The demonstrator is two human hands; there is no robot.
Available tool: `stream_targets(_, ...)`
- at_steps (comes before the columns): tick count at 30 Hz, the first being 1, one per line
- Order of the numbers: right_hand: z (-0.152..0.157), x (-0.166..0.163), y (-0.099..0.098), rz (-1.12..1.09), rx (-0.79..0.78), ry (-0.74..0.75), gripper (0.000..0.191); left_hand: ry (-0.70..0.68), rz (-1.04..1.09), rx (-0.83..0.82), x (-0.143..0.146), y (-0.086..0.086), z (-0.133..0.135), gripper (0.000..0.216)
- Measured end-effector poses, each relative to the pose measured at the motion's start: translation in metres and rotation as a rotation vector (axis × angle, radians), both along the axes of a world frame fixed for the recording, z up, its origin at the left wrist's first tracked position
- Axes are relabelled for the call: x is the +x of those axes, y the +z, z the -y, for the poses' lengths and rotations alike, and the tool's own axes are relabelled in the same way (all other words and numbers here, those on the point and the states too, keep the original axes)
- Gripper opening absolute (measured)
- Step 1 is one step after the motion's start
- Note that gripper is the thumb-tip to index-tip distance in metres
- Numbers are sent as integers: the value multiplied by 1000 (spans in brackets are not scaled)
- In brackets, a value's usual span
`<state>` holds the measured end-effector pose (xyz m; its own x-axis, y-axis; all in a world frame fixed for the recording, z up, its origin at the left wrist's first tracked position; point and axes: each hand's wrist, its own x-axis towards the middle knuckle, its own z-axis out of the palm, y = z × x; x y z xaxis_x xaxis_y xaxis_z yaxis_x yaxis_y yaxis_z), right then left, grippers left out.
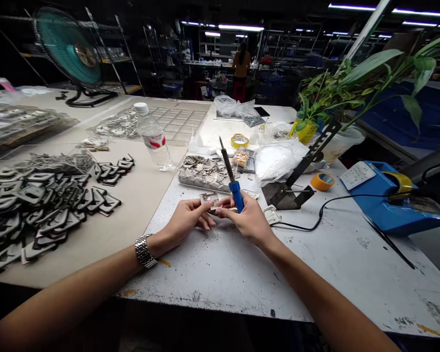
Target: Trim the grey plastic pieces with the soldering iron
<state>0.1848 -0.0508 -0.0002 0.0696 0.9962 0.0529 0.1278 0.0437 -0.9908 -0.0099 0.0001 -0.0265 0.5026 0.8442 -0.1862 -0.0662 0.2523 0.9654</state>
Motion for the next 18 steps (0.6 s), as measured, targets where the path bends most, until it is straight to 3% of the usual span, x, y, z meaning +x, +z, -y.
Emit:
stream_targets(5,1,3,0,-42,61,-74,59,15,24,-57,1,3,1,42)
stream_targets(13,-1,-10,-8,-165,-78,-222,53,-39,92,-69,5,-8,-1,49)
stream_targets(18,-2,-9,-9,-209,-119,-196,53,-127,187,-72,0,-4,1,47)
